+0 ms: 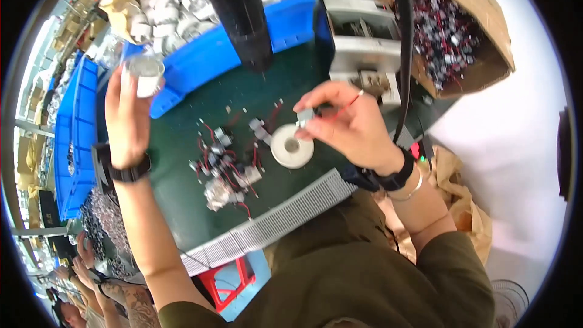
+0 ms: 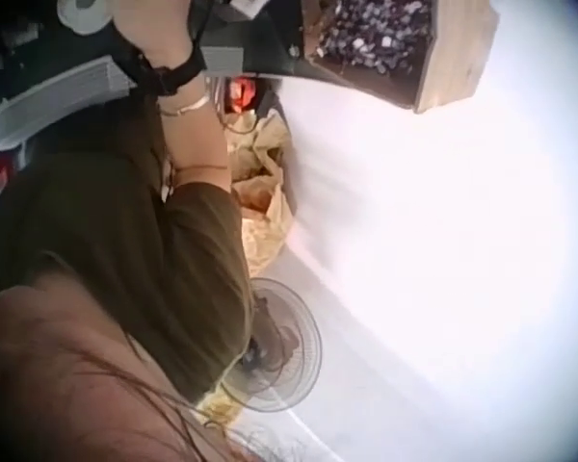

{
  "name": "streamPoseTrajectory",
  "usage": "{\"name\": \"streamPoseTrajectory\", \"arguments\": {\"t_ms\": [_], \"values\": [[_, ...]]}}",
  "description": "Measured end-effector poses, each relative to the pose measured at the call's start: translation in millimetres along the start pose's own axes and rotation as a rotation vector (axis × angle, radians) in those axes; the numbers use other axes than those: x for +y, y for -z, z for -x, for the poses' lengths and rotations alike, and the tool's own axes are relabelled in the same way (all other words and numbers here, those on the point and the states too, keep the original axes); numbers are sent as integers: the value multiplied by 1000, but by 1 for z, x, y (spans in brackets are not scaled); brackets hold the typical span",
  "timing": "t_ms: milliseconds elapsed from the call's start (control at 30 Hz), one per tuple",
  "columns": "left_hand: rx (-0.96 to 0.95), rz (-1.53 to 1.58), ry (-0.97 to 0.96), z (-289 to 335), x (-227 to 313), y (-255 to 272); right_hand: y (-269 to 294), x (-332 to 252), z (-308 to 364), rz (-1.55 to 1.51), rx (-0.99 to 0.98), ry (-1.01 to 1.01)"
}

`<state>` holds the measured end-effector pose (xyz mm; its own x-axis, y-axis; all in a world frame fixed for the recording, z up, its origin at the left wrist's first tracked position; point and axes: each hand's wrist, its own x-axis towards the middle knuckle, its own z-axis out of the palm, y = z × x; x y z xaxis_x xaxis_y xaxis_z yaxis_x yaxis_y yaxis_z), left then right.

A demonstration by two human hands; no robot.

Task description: Assembling small electronic components on a production line using an electric screwdriver.

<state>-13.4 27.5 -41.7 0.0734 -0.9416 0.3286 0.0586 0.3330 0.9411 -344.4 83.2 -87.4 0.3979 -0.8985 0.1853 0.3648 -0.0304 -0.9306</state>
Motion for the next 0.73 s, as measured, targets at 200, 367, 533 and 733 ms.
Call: {"name": "streamPoseTrajectory", "arguments": {"t_ms": [200, 367, 533, 733], "values": [[-205, -139, -88, 113, -41, -117, 8, 4, 0, 218, 43, 110], [-231, -145, 24, 136, -100, -127, 9, 2, 13, 373, 67, 41], [-271, -404, -7, 134, -85, -126, 5, 7, 9, 663, -89, 94], [-343, -643, -195, 127, -79, -121, -1, 6, -2, 875, -95, 109]]}}
